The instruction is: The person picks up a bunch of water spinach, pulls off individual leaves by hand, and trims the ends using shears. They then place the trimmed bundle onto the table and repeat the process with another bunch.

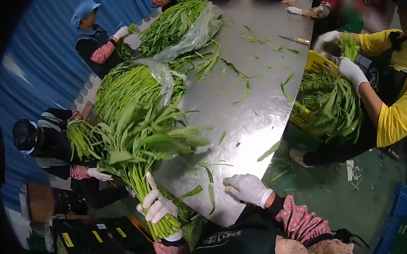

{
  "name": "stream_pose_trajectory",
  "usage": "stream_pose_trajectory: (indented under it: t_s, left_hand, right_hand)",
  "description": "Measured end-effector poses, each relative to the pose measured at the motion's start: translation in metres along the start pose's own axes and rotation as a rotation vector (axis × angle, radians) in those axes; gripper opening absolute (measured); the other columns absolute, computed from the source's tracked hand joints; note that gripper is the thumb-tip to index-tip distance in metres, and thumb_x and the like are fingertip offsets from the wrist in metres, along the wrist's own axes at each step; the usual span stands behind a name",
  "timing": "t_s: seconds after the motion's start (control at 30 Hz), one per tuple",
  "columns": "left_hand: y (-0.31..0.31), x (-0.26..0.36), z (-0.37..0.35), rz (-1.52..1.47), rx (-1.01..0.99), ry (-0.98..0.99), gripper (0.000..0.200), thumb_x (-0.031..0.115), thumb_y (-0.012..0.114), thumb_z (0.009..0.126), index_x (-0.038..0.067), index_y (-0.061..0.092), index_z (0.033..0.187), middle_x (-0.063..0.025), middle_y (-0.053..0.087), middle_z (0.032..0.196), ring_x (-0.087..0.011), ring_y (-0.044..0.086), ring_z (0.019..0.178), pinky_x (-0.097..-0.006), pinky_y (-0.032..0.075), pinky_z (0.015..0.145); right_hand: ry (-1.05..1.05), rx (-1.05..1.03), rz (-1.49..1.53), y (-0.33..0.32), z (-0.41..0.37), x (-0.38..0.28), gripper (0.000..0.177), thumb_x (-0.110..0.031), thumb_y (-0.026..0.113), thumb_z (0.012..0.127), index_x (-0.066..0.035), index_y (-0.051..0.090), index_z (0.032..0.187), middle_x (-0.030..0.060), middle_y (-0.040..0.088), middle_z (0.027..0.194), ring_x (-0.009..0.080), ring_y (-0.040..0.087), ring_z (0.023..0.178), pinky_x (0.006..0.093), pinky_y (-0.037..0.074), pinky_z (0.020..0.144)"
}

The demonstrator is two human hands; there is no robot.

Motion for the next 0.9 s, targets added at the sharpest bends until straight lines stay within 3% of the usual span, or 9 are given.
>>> stream_pose_trajectory:
  t_s: [0.2, 0.3, 0.43, 0.53, 0.57, 0.7, 0.8, 0.87, 0.9]
  left_hand:
    - [-0.045, -0.046, 0.038, 0.207, 0.117, -0.473, 0.086, 0.021, 0.057, 0.084, 0.002, 0.014, 0.156, -0.0038, 0.051, 0.081, -0.0123, 0.053, 0.058, -0.0274, 0.044, 0.048]
    - [-0.104, -0.044, -0.002, 0.422, 0.64, -0.717, 0.039, 0.028, 0.055, 0.085, 0.006, 0.05, 0.117, -0.0036, 0.051, 0.082, -0.0141, 0.047, 0.061, -0.027, 0.039, 0.058]
    - [-0.112, -0.003, -0.061, 0.614, 0.842, -0.803, 0.026, 0.024, 0.053, 0.086, 0.005, 0.05, 0.105, -0.0042, 0.05, 0.082, -0.0152, 0.047, 0.066, -0.0304, 0.041, 0.06]
    - [-0.045, 0.051, -0.104, 0.815, 1.201, -0.433, 0.038, 0.022, 0.053, 0.085, 0.002, 0.048, 0.118, 0.0014, 0.045, 0.076, -0.0093, 0.036, 0.059, -0.0258, 0.036, 0.056]
    - [-0.031, 0.075, -0.123, 0.48, 0.936, -0.342, 0.048, 0.019, 0.053, 0.085, -0.002, 0.049, 0.129, -0.001, 0.049, 0.082, -0.0125, 0.043, 0.065, -0.0265, 0.039, 0.061]
    - [0.07, 0.158, -0.173, 1.043, 1.215, 0.175, 0.054, 0.019, 0.055, 0.083, -0.001, 0.048, 0.132, -0.0035, 0.052, 0.08, -0.0137, 0.05, 0.061, -0.0303, 0.043, 0.055]
    - [0.109, 0.182, -0.161, 1.168, 0.843, 0.281, 0.041, 0.018, 0.052, 0.087, 0.001, 0.046, 0.124, -0.0049, 0.051, 0.087, -0.0121, 0.048, 0.061, -0.0291, 0.044, 0.053]
    - [0.119, 0.152, -0.119, 1.405, 0.859, 0.442, 0.034, 0.016, 0.052, 0.088, -0.001, 0.048, 0.117, -0.0059, 0.051, 0.084, -0.0129, 0.05, 0.062, -0.029, 0.044, 0.055]
    - [0.111, 0.163, -0.11, 1.546, 0.719, 0.235, 0.027, 0.014, 0.053, 0.087, -0.002, 0.053, 0.109, -0.0062, 0.052, 0.079, -0.0142, 0.053, 0.064, -0.0285, 0.045, 0.056]
  right_hand:
    - [-0.034, -0.029, -0.074, 0.017, -0.02, -0.015, 0.033, -0.035, 0.056, 0.094, -0.008, 0.068, 0.11, 0.0141, 0.069, 0.085, 0.0324, 0.067, 0.078, 0.0448, 0.053, 0.07]
    - [0.06, -0.236, -0.082, 0.027, -0.04, -0.029, 0.029, -0.033, 0.058, 0.093, -0.007, 0.068, 0.101, 0.0141, 0.068, 0.084, 0.0334, 0.066, 0.077, 0.0457, 0.052, 0.071]
    - [-0.034, -0.163, -0.036, 0.043, -0.068, -0.036, 0.027, -0.03, 0.061, 0.092, -0.006, 0.069, 0.103, 0.013, 0.067, 0.083, 0.0327, 0.065, 0.076, 0.0434, 0.051, 0.075]
    - [0.028, -0.13, -0.048, 0.04, -0.071, -0.048, 0.03, -0.029, 0.062, 0.091, -0.006, 0.069, 0.109, 0.0113, 0.067, 0.084, 0.0309, 0.066, 0.076, 0.0408, 0.052, 0.073]
    - [0.042, -0.116, -0.025, 0.042, -0.07, -0.051, 0.031, -0.029, 0.062, 0.091, -0.006, 0.069, 0.11, 0.0111, 0.068, 0.085, 0.0308, 0.066, 0.076, 0.0405, 0.052, 0.072]
    - [0.026, -0.066, 0.006, 0.048, -0.051, -0.068, 0.031, -0.028, 0.06, 0.092, -0.005, 0.069, 0.111, 0.0126, 0.069, 0.089, 0.0318, 0.067, 0.078, 0.04, 0.053, 0.071]
    - [0.018, -0.032, 0.032, 0.054, -0.031, -0.091, 0.03, -0.027, 0.061, 0.092, -0.004, 0.069, 0.111, 0.0155, 0.07, 0.091, 0.0326, 0.067, 0.08, 0.0404, 0.053, 0.074]
    - [0.02, -0.001, 0.104, 0.056, -0.017, -0.108, 0.029, -0.025, 0.063, 0.091, -0.004, 0.069, 0.111, 0.0165, 0.071, 0.091, 0.033, 0.068, 0.081, 0.0405, 0.054, 0.075]
    - [0.028, -0.039, 0.126, 0.064, -0.013, -0.11, 0.034, -0.026, 0.064, 0.092, -0.004, 0.067, 0.118, 0.0176, 0.07, 0.095, 0.0318, 0.068, 0.085, 0.0376, 0.054, 0.077]
Point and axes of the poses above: each hand's wrist, its own z-axis towards the middle knuckle, its own y-axis out of the palm, x = y × z, the point moved 4 cm from there along z, towards the middle knuckle
